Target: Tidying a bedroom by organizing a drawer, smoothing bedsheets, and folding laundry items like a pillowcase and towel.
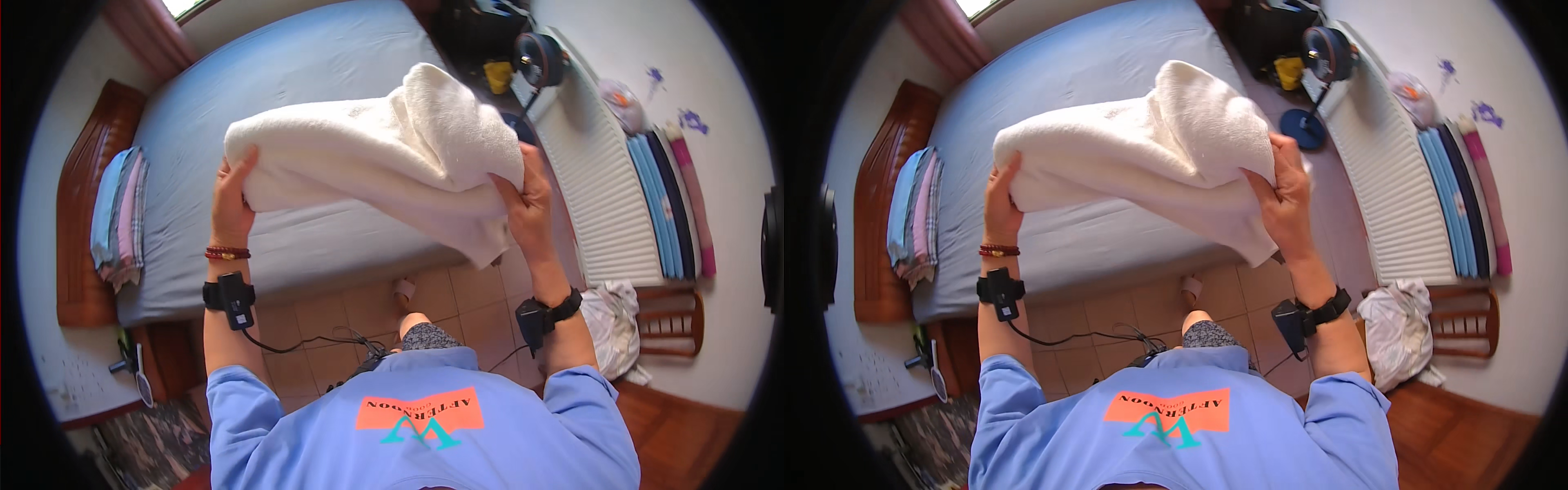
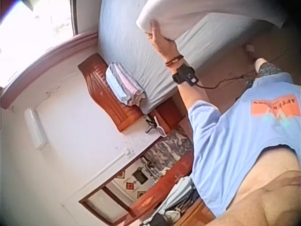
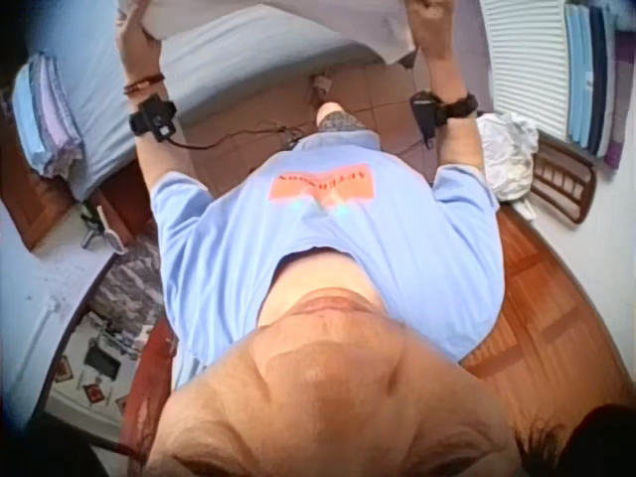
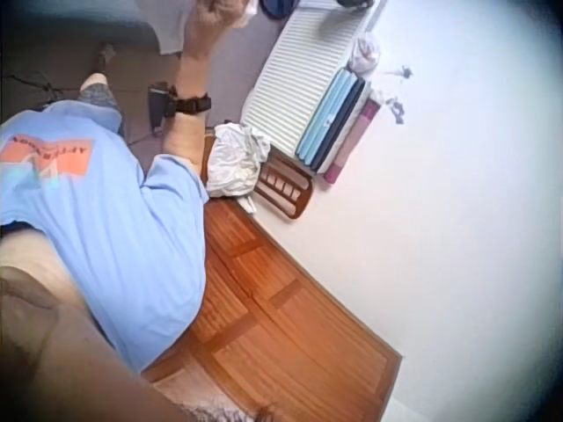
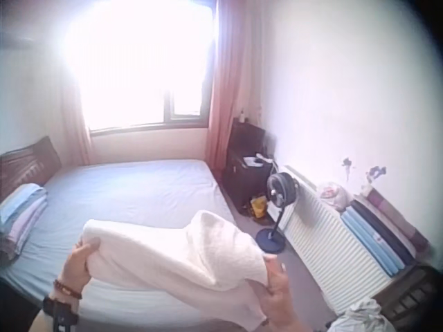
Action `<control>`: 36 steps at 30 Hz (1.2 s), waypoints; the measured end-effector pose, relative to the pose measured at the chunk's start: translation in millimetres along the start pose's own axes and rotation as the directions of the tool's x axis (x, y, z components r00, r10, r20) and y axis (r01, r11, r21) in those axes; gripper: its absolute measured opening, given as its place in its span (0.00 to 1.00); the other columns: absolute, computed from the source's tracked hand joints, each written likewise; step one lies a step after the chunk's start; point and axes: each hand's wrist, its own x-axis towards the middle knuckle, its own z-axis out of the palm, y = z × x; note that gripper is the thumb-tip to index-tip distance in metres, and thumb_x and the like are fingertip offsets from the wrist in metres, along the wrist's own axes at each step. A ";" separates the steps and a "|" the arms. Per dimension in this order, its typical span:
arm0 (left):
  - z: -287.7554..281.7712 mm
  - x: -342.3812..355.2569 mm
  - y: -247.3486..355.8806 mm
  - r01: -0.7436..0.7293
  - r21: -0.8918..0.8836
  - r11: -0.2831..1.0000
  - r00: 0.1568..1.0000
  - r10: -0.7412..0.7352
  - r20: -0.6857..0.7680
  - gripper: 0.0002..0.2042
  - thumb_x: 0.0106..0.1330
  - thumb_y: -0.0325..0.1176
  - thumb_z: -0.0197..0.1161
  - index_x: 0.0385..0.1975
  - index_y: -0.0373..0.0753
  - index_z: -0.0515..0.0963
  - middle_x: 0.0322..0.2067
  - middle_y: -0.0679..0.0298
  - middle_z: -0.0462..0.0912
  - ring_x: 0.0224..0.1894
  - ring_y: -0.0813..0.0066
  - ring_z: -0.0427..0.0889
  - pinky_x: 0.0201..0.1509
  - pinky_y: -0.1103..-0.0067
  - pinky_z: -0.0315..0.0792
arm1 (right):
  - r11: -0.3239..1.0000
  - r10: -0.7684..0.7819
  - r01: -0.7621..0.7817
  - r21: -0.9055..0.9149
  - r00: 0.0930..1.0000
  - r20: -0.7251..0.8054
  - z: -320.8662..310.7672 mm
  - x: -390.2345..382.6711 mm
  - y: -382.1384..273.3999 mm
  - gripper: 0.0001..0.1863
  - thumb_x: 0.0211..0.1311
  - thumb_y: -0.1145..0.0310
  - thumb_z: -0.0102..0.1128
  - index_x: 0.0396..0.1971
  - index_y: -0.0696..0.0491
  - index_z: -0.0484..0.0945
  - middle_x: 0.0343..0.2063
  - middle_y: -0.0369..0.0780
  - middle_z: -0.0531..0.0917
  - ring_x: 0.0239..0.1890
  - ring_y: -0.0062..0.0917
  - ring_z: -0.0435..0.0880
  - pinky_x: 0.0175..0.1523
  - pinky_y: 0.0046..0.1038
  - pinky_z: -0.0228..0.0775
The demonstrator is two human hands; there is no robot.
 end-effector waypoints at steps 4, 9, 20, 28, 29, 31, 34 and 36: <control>-22.9 -7.6 25.2 0.041 0.130 0.991 0.993 -0.026 -0.118 0.17 0.66 0.34 0.58 0.52 0.34 0.73 0.42 0.60 0.81 0.41 0.75 0.82 0.45 0.80 0.76 | 0.841 -0.311 0.275 -0.466 0.950 -0.001 42.8 34.3 -4.4 0.25 0.55 0.72 0.62 0.55 0.52 0.73 0.52 0.44 0.73 0.53 0.39 0.71 0.56 0.36 0.59; -99.3 -57.1 35.3 0.266 -0.160 0.950 0.896 -0.306 -0.322 0.19 0.69 0.33 0.53 0.55 0.28 0.69 0.48 0.54 0.79 0.48 0.67 0.81 0.51 0.74 0.75 | 0.759 0.593 -0.170 -0.628 0.579 0.560 113.0 -28.5 117.8 0.23 0.53 0.64 0.64 0.49 0.54 0.75 0.47 0.49 0.79 0.48 0.41 0.78 0.50 0.39 0.71; -151.7 -64.1 57.7 0.206 -0.310 0.928 0.862 -0.322 -0.392 0.18 0.69 0.35 0.52 0.53 0.28 0.70 0.47 0.52 0.79 0.48 0.64 0.81 0.53 0.71 0.76 | 0.407 0.842 -0.795 -0.450 0.135 0.523 253.2 -146.5 214.9 0.28 0.55 0.55 0.66 0.50 0.60 0.75 0.41 0.45 0.82 0.38 0.26 0.83 0.37 0.27 0.78; -192.5 -72.3 121.1 0.021 0.153 0.988 0.862 0.060 -0.503 0.18 0.70 0.38 0.52 0.52 0.31 0.71 0.48 0.51 0.79 0.48 0.62 0.81 0.51 0.63 0.79 | -0.177 0.834 -0.977 -0.119 -0.213 0.509 358.9 -178.7 178.6 0.54 0.44 0.38 0.68 0.66 0.55 0.57 0.61 0.51 0.66 0.64 0.41 0.63 0.58 0.43 0.63; -199.3 -71.6 123.3 0.024 0.154 0.988 0.865 0.056 -0.498 0.18 0.70 0.38 0.52 0.52 0.31 0.71 0.48 0.51 0.79 0.48 0.62 0.81 0.51 0.63 0.79 | -0.300 0.785 -0.954 -0.021 -0.259 0.562 372.1 -185.8 176.8 0.54 0.43 0.38 0.69 0.66 0.53 0.57 0.62 0.51 0.64 0.64 0.41 0.61 0.58 0.44 0.62; -215.4 -77.0 135.6 0.061 0.916 0.398 0.903 0.368 -0.220 0.19 0.70 0.40 0.53 0.53 0.32 0.71 0.49 0.52 0.79 0.48 0.62 0.82 0.50 0.61 0.79 | -0.399 0.744 -0.912 0.097 -0.260 0.615 406.1 -196.6 161.6 0.51 0.45 0.41 0.70 0.66 0.50 0.59 0.58 0.49 0.69 0.59 0.40 0.68 0.54 0.42 0.65; -243.3 -87.2 158.6 0.094 0.435 0.896 0.873 0.136 -0.468 0.34 0.56 0.26 0.68 0.64 0.36 0.61 0.62 0.55 0.67 0.61 0.66 0.70 0.64 0.67 0.68 | -0.433 0.545 -0.883 0.184 -0.094 0.833 446.0 -199.8 139.2 0.40 0.52 0.53 0.70 0.62 0.49 0.64 0.42 0.40 0.78 0.44 0.28 0.77 0.50 0.34 0.70; -236.5 -82.3 166.3 0.093 0.310 0.946 0.835 0.096 -0.542 0.37 0.52 0.26 0.71 0.64 0.37 0.61 0.62 0.55 0.67 0.61 0.67 0.70 0.65 0.69 0.67 | -0.342 0.487 -0.932 0.118 -0.068 0.871 469.1 -210.9 140.4 0.39 0.51 0.54 0.71 0.62 0.50 0.64 0.41 0.39 0.78 0.42 0.26 0.77 0.49 0.32 0.70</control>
